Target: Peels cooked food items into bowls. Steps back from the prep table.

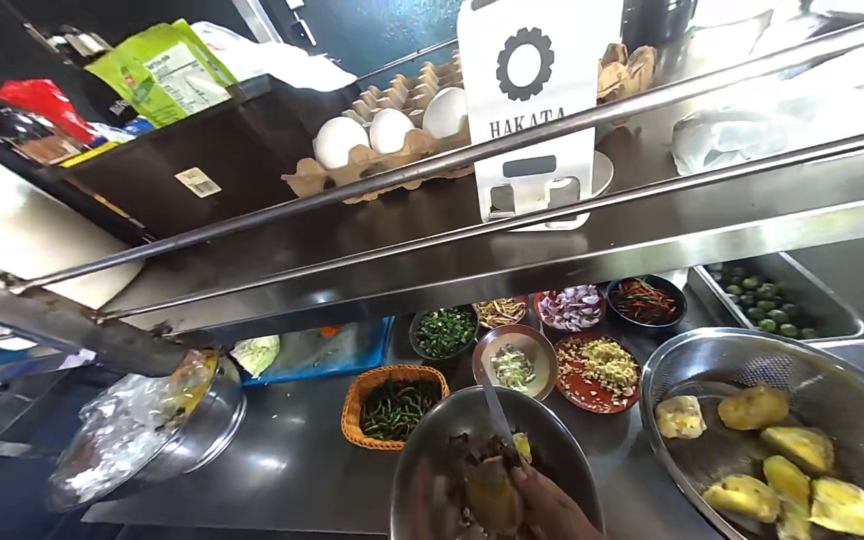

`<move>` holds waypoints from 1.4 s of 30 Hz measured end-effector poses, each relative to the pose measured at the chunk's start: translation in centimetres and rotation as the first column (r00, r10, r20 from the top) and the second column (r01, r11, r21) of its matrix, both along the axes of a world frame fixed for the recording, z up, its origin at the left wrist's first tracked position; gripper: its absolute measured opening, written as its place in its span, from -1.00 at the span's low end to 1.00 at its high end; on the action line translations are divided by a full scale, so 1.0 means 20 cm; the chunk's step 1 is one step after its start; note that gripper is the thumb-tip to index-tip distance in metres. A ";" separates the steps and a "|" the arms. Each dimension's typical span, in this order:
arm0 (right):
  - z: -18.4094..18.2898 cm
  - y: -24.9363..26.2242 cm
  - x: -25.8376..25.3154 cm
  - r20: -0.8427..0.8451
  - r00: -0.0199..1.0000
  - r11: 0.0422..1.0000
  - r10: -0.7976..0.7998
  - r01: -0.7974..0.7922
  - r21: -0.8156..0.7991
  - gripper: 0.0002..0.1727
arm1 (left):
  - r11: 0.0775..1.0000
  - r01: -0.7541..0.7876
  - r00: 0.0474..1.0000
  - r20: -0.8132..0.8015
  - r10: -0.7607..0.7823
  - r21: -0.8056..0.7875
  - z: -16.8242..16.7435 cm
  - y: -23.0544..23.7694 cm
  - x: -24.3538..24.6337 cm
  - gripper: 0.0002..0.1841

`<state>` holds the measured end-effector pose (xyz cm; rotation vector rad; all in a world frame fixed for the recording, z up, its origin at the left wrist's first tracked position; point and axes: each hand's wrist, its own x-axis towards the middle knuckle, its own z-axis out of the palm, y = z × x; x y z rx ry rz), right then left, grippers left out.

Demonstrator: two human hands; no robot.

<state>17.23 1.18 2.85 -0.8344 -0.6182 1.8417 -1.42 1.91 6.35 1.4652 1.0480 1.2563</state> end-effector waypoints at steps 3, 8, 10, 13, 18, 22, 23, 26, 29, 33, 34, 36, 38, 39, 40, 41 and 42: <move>0.06 -0.02 0.00 0.240 0.971 0.997 0.005 -0.025 0.079 -0.59 | 0.940 0.160 0.971 0.221 -0.094 -0.302 -0.07 0.04 0.15 -0.05; 0.08 -0.06 0.08 0.384 0.920 0.956 0.082 -0.182 0.232 -0.45 | 0.831 0.267 0.725 0.670 0.160 -0.487 -0.10 0.05 0.14 -0.54; 0.08 -0.06 0.09 0.611 0.792 0.887 0.013 -0.291 0.358 -0.31 | 0.863 0.202 0.729 0.659 0.183 -0.464 -0.10 0.04 0.16 -0.53; 0.14 -0.07 0.03 0.834 0.550 0.841 -0.043 -0.431 0.328 -0.11 | 0.909 0.075 0.766 0.607 0.210 -0.409 -0.10 0.01 0.22 -0.44; 0.14 -0.03 -0.05 0.903 0.400 0.878 -0.157 -0.361 0.313 -0.34 | 0.854 -0.009 0.685 0.619 0.385 -0.521 -0.03 0.00 0.29 -0.38; 0.00 0.02 -0.04 0.535 0.842 0.968 -0.064 -0.078 0.238 -0.47 | 0.859 -0.023 0.688 0.615 0.385 -0.512 -0.08 0.03 0.24 -0.37; 0.00 0.01 -0.03 0.497 0.866 0.969 -0.056 -0.073 0.237 -0.46 | 0.856 -0.015 0.663 0.636 0.395 -0.516 -0.07 0.04 0.23 -0.39; 0.05 -0.03 -0.03 0.586 0.809 0.911 -0.044 -0.209 0.356 -0.37 | 0.855 0.009 0.618 0.675 0.402 -0.518 -0.06 0.06 0.22 -0.40; 0.03 -0.02 -0.04 0.718 0.682 0.825 -0.136 -0.323 0.464 -0.24 | 0.855 0.010 0.622 0.672 0.401 -0.519 -0.04 0.03 0.27 -0.41; 0.08 -0.02 -0.02 0.840 0.538 0.790 -0.073 -0.483 0.378 -0.05 | 0.866 0.031 0.569 0.721 0.395 -0.498 -0.10 0.01 0.27 -0.50; 0.08 -0.03 -0.02 0.859 0.505 0.788 -0.086 -0.493 0.369 -0.04 | 0.877 0.041 0.550 0.744 0.379 -0.478 -0.11 0.00 0.27 -0.52; 0.07 -0.02 -0.04 0.884 0.451 0.806 -0.125 -0.474 0.355 -0.09 | 0.869 0.013 0.565 0.721 0.402 -0.495 -0.11 0.00 0.28 -0.52; 0.05 0.00 -0.07 0.891 0.438 0.850 -0.118 -0.420 0.319 -0.19 | 0.818 -0.057 0.613 0.627 0.481 -0.572 -0.11 0.02 0.29 -0.54; 0.03 0.01 -0.08 0.880 0.461 0.875 -0.112 -0.374 0.308 -0.26 | 0.794 -0.097 0.648 0.567 0.509 -0.601 -0.12 0.03 0.30 -0.57; 0.01 0.03 -0.09 0.855 0.507 0.900 -0.115 -0.311 0.305 -0.32 | 0.775 -0.132 0.674 0.517 0.528 -0.618 -0.14 0.04 0.30 -0.61; -0.03 0.05 -0.10 0.808 0.578 0.927 -0.116 -0.229 0.297 -0.39 | 0.763 -0.151 0.689 0.487 0.537 -0.629 -0.17 0.05 0.29 -0.65; -0.06 0.07 -0.10 0.741 0.664 0.955 -0.095 -0.148 0.255 -0.42 | 0.756 -0.152 0.695 0.475 0.539 -0.636 -0.19 0.06 0.28 -0.64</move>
